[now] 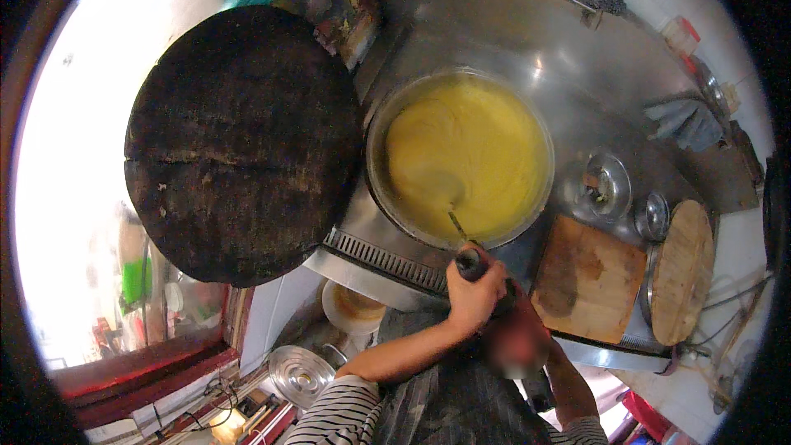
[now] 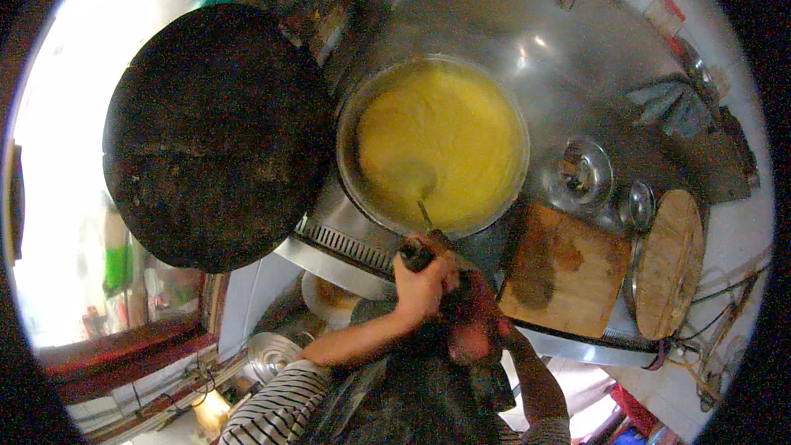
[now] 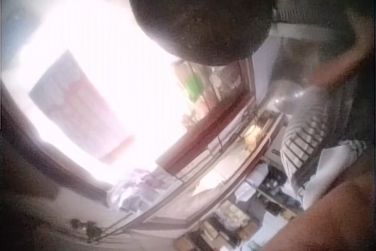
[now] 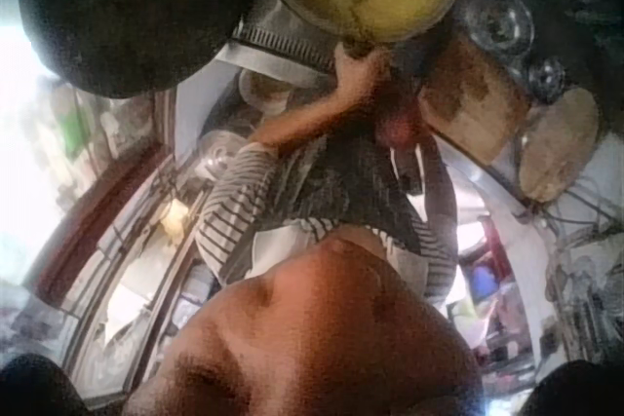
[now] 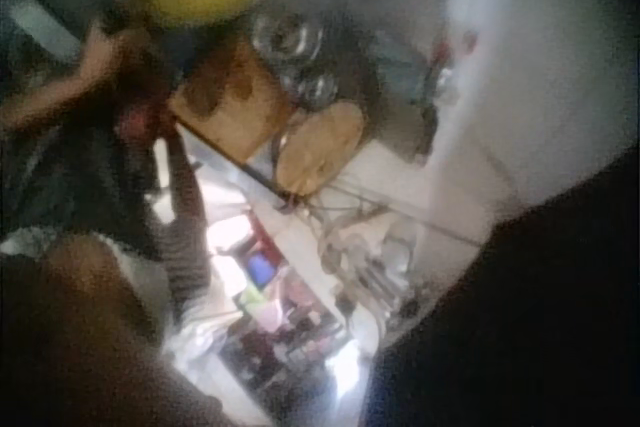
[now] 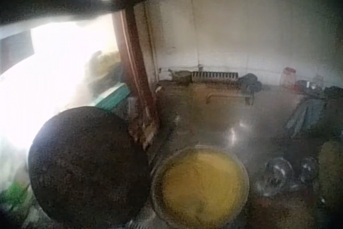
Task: The person places dumplings into a plastic bag and then moves to a kitchen area. They fill a bowl with water from a tap and proceed to a large pot of yellow liquid. Using a power drill with a mixing attachment, the person stirs the liquid in the pot.
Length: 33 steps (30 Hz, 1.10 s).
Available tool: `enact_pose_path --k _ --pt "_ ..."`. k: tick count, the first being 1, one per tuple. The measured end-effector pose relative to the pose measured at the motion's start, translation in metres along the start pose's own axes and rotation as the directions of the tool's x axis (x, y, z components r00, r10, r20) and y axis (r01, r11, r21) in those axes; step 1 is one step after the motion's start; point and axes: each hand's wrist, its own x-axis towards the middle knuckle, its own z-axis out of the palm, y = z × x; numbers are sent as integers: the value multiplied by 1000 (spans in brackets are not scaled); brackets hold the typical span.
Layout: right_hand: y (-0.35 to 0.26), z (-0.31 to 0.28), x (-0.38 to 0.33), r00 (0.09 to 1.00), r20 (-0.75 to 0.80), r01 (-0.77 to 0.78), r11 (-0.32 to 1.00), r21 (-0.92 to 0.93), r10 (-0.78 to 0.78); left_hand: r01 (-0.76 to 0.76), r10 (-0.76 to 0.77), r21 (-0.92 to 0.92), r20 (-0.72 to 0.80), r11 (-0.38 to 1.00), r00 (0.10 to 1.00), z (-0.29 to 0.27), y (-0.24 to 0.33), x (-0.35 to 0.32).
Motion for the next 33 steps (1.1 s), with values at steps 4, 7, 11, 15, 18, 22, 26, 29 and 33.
enact_pose_path --k 4,7,11,15,18,22,26,29,33 --pt "-9 3 51 998 0 69 997 -24 -69 -101 101 -3 -26 995 995 -5 12 36" --pt "-18 -3 88 994 -36 99 994 -55 -101 -115 117 127 -5 985 993 -5 28 70" --pt "-22 -13 124 988 -102 112 991 -70 -119 -137 135 70 32 988 990 3 44 104" --pt "-18 -20 143 976 -177 112 991 -74 -124 -151 145 73 72 986 987 12 46 133" --pt "-14 -29 143 958 -265 90 993 -81 -109 -73 62 70 146 995 987 25 44 150" --pt "11 -31 142 937 -340 48 994 -99 -79 -63 47 67 212 996 976 33 36 163" --pt "39 -31 125 903 -426 4 993 -117 -54 -20 13 22 268 1000 963 43 23 158" --pt "57 -22 98 875 -480 22 996 -90 -63 -42 39 -1 367 999 929 45 16 151" --pt "69 4 62 852 -517 119 992 43 -80 56 -56 12 368 998 928 40 12 135"
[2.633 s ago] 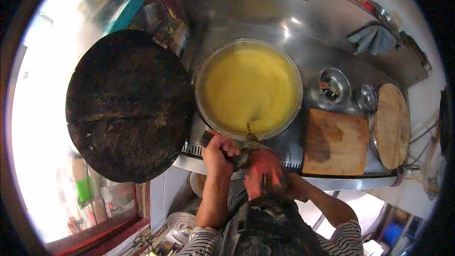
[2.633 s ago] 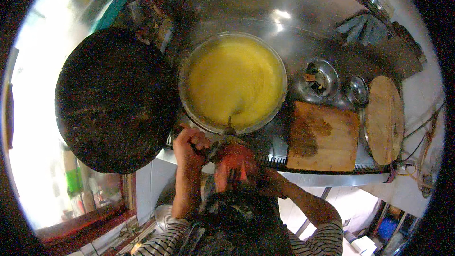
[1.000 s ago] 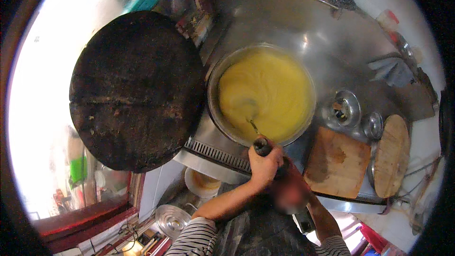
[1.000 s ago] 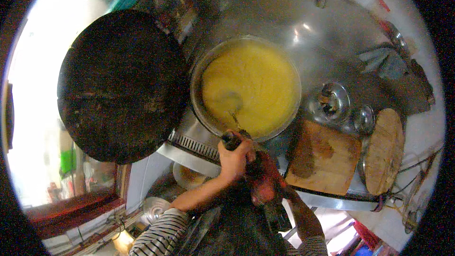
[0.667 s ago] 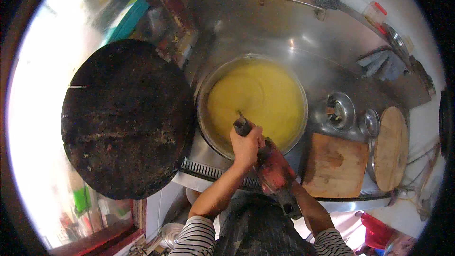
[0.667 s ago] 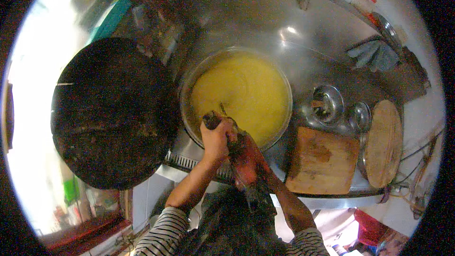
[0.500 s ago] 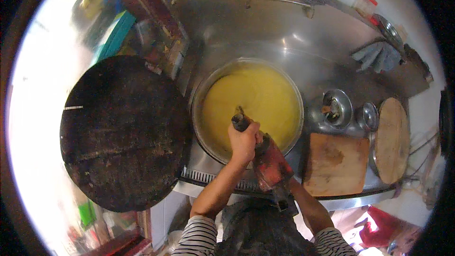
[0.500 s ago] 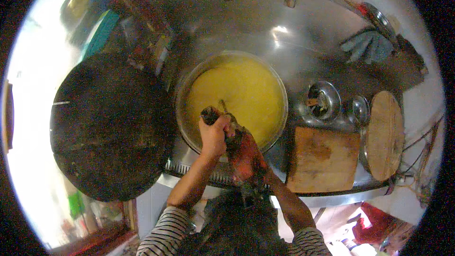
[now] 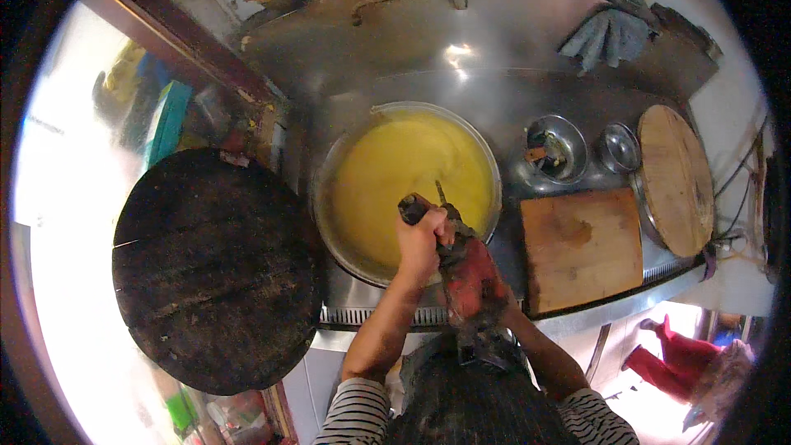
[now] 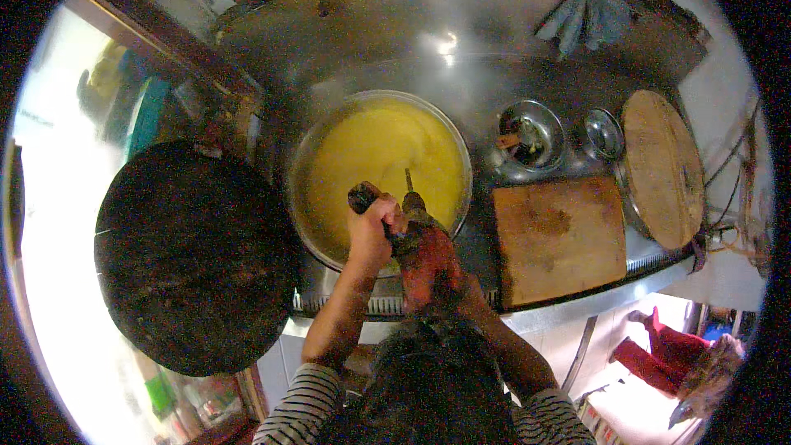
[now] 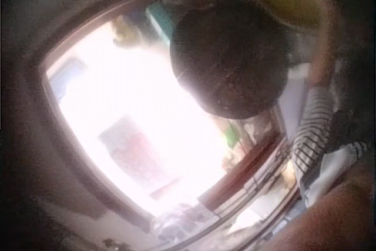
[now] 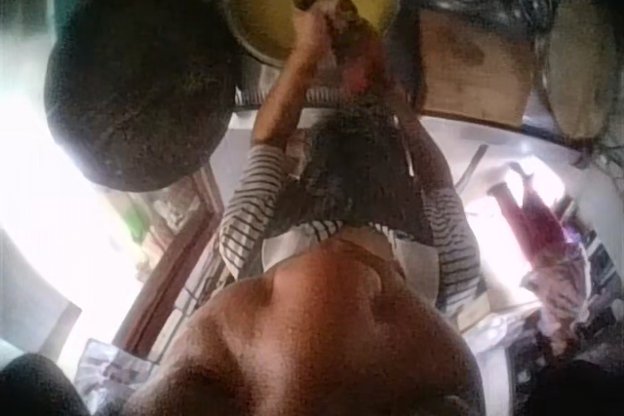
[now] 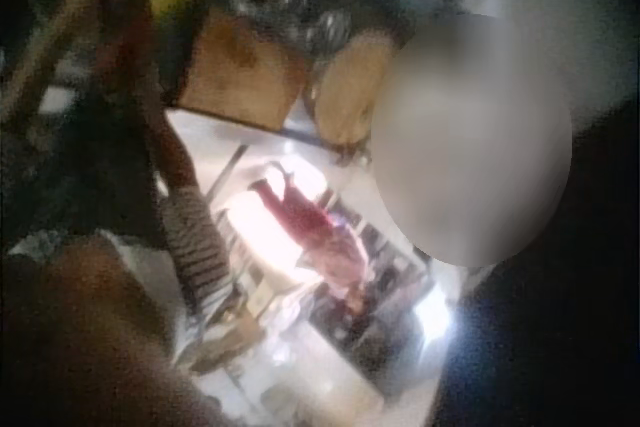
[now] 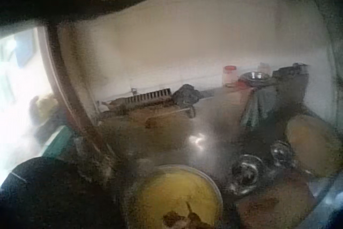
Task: The person places dumplings into a plastic bag and then moves to a kitchen area. They fill a bowl with water from a tap and proceed to a large pot of yellow liquid. Using a power drill with a mixing attachment, the person stirs the liquid in the pot.
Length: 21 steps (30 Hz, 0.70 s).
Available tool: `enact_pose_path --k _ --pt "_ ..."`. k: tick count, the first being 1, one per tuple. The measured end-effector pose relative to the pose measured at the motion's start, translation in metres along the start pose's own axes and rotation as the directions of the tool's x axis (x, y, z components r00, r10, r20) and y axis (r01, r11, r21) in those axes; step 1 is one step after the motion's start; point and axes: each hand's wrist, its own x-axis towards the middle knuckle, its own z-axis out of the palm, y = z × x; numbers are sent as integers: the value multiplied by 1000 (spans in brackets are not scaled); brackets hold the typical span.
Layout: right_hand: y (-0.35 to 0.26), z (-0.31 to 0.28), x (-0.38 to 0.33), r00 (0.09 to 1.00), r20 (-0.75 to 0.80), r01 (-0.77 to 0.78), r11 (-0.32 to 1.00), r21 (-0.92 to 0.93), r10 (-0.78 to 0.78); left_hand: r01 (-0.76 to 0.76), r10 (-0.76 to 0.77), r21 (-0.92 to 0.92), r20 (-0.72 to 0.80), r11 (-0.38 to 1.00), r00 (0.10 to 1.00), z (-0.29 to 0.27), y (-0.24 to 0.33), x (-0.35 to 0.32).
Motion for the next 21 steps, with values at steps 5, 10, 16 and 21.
enact_pose_path --k 5,10,16,21 --pt "-66 21 -49 990 -57 -81 834 546 133 88 -88 -13 11 996 996 3 6 -30" --pt "-77 20 -86 995 -9 94 976 -197 -98 209 -210 -51 -18 977 978 -6 19 -57" --pt "-156 12 -109 982 183 14 968 -249 33 213 -228 -137 -101 967 968 -29 43 -83" --pt "-138 18 -103 907 419 41 978 -205 50 137 -153 -114 -152 984 976 -43 71 -95"
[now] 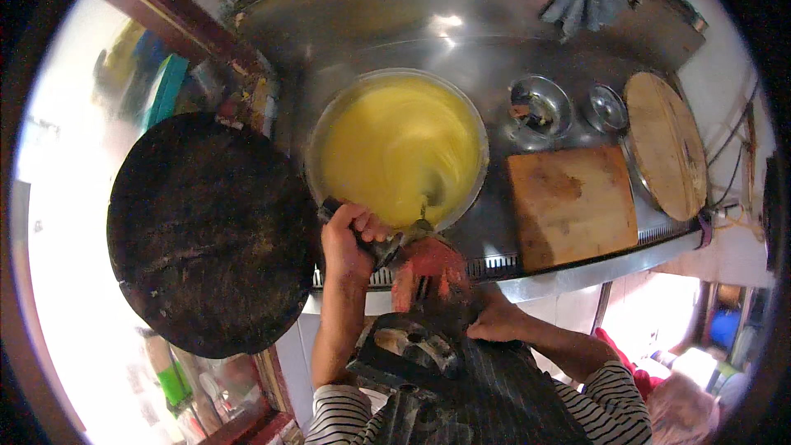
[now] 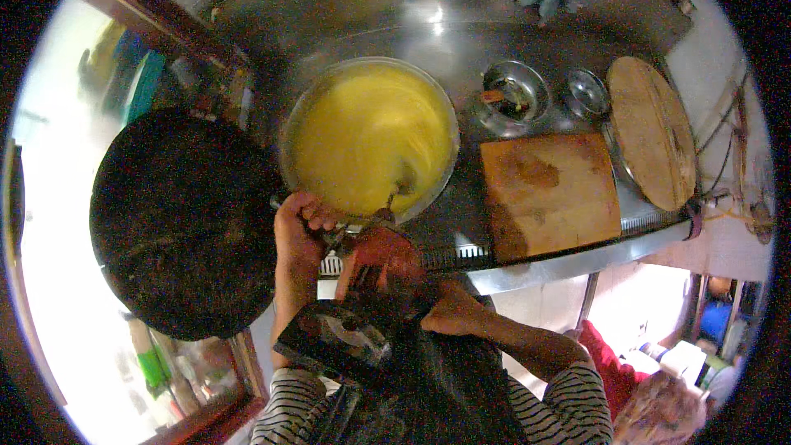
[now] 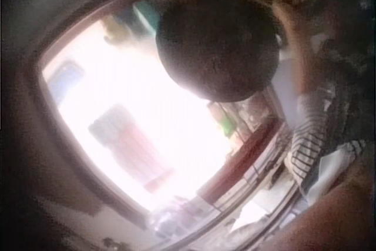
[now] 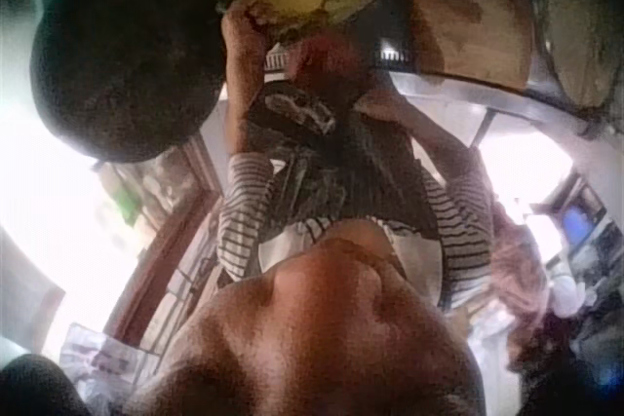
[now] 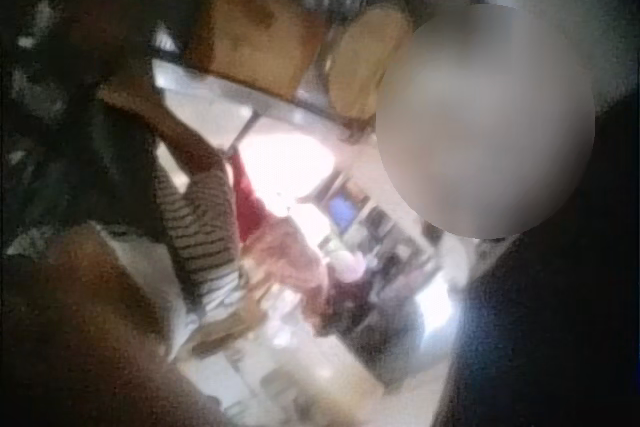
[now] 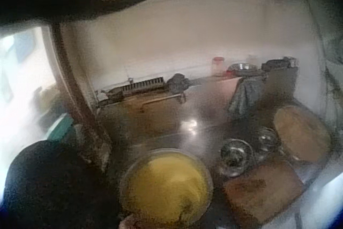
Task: The person places dumplings into a plastic bag and then moves to a kitchen area. They fill a bowl with water from a tap and proceed to a large pot of yellow liquid. Using a power drill with a mixing attachment, the person stirs the liquid in the pot.
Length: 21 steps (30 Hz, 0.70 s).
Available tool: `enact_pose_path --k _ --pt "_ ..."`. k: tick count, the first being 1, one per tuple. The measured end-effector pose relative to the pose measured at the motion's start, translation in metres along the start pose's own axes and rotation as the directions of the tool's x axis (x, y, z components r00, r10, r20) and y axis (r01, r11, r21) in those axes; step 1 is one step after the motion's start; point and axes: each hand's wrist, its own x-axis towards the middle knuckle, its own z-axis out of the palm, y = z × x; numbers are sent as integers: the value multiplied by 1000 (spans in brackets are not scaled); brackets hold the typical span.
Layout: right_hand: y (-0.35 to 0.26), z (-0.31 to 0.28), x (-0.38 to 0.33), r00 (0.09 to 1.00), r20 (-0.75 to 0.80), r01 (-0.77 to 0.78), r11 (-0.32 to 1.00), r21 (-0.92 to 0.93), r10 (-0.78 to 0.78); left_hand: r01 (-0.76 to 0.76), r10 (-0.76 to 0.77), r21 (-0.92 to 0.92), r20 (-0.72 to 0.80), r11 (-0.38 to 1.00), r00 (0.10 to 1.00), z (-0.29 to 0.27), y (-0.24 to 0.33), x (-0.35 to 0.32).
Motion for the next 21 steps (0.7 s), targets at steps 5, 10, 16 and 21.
enact_pose_path --k 5,10,16,21 --pt "-5 -2 32 976 204 -80 997 -10 80 -107 111 49 -111 993 988 -17 26 -3" --pt "5 -14 78 970 218 44 961 273 -106 -196 201 47 -164 980 966 -18 36 13" --pt "-20 -51 117 992 122 -6 995 -96 18 -279 262 104 152 955 953 -26 23 56" --pt "37 -51 125 954 -220 219 974 51 -203 -240 200 82 332 967 922 -3 3 85"
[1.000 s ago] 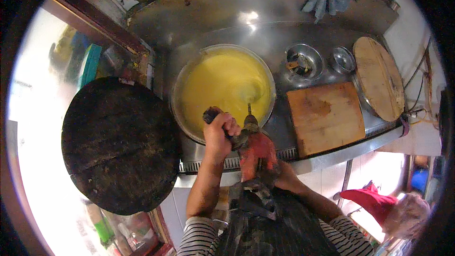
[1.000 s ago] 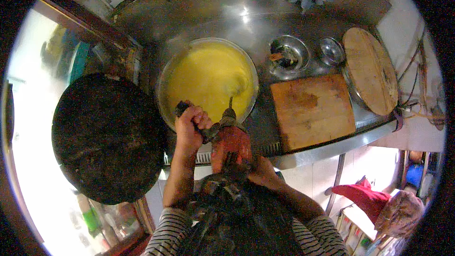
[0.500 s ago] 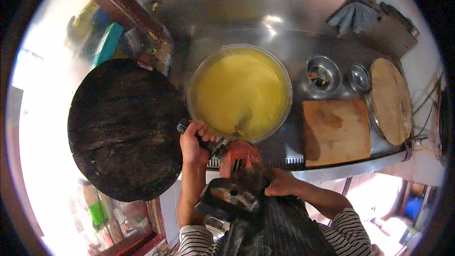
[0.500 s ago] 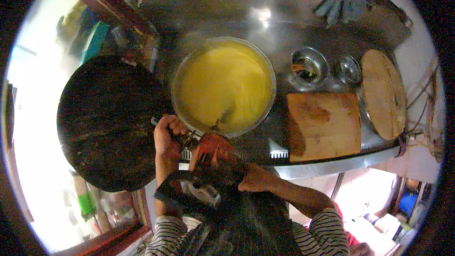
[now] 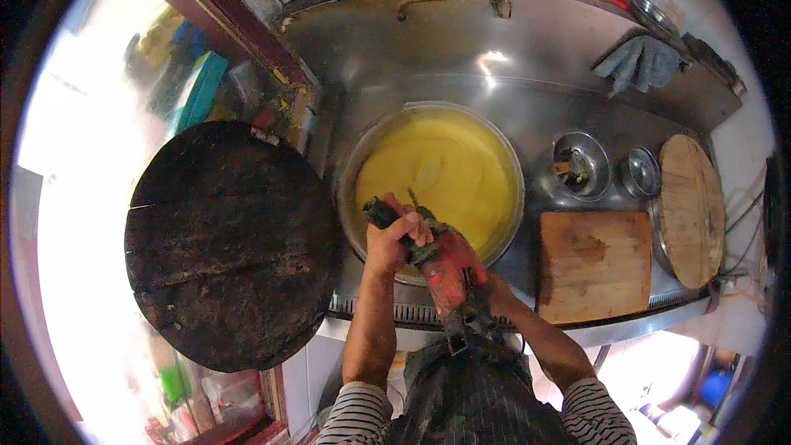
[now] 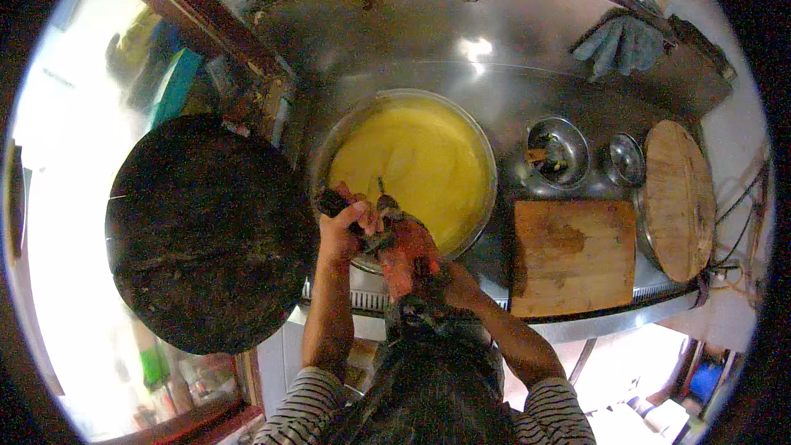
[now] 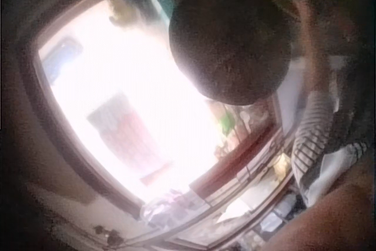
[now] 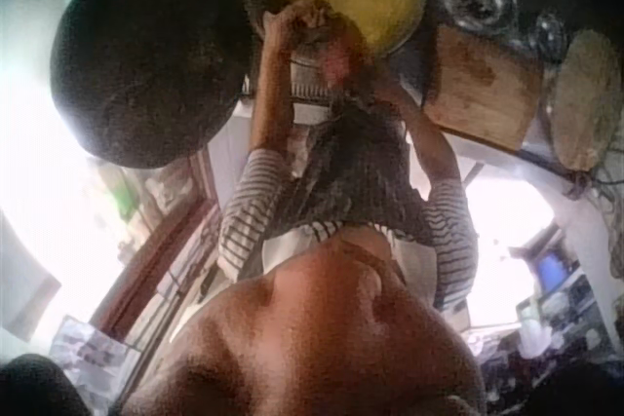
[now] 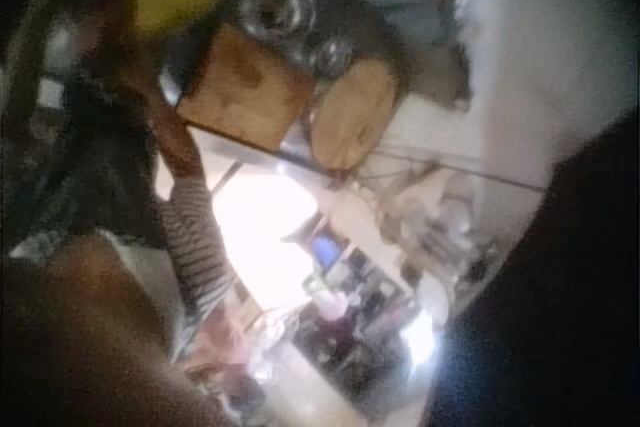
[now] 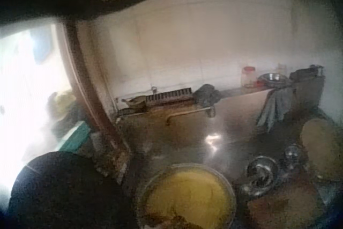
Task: The person places dumplings into a plastic bag and then moves to a kitchen area. They fill a bowl with water from a tap and proceed to a large pot of yellow liquid. Using a power drill with a mixing attachment, the person stirs the liquid in the pot.
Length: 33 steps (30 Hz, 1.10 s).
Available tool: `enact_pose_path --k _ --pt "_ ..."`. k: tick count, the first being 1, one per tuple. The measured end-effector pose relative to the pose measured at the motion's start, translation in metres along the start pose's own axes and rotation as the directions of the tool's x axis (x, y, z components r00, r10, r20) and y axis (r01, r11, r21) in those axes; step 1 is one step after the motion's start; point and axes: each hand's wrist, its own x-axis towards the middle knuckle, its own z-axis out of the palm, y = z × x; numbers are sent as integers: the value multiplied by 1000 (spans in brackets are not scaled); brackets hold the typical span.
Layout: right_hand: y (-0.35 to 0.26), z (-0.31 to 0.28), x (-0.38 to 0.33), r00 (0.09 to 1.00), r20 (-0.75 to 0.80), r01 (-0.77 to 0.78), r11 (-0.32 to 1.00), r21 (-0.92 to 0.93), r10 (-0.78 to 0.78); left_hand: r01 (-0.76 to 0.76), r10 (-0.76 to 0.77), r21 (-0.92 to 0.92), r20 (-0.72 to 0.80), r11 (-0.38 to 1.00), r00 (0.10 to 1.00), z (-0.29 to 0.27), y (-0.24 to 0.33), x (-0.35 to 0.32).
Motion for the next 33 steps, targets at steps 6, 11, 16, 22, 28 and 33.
enact_pose_path --k 6,11,16,22,28,33 --pt "46 -12 -21 932 -42 -357 893 -273 360 50 -50 -101 -1 994 999 22 -32 8" --pt "44 -3 -65 956 -218 -236 956 -175 196 78 -82 -138 -19 987 996 33 -48 -13" --pt "-12 -10 -103 959 -12 -276 921 -275 284 111 -141 -181 -162 977 977 41 -45 -50" --pt "-50 -21 -122 841 442 -358 934 18 314 125 -216 -251 -379 960 900 27 -6 -95" --pt "-58 -11 -90 760 586 -333 943 -23 282 -43 -105 -251 -544 967 833 8 18 -115" --pt "-30 -11 -56 739 580 -296 939 -178 343 -103 21 -99 -613 990 790 4 3 -102"
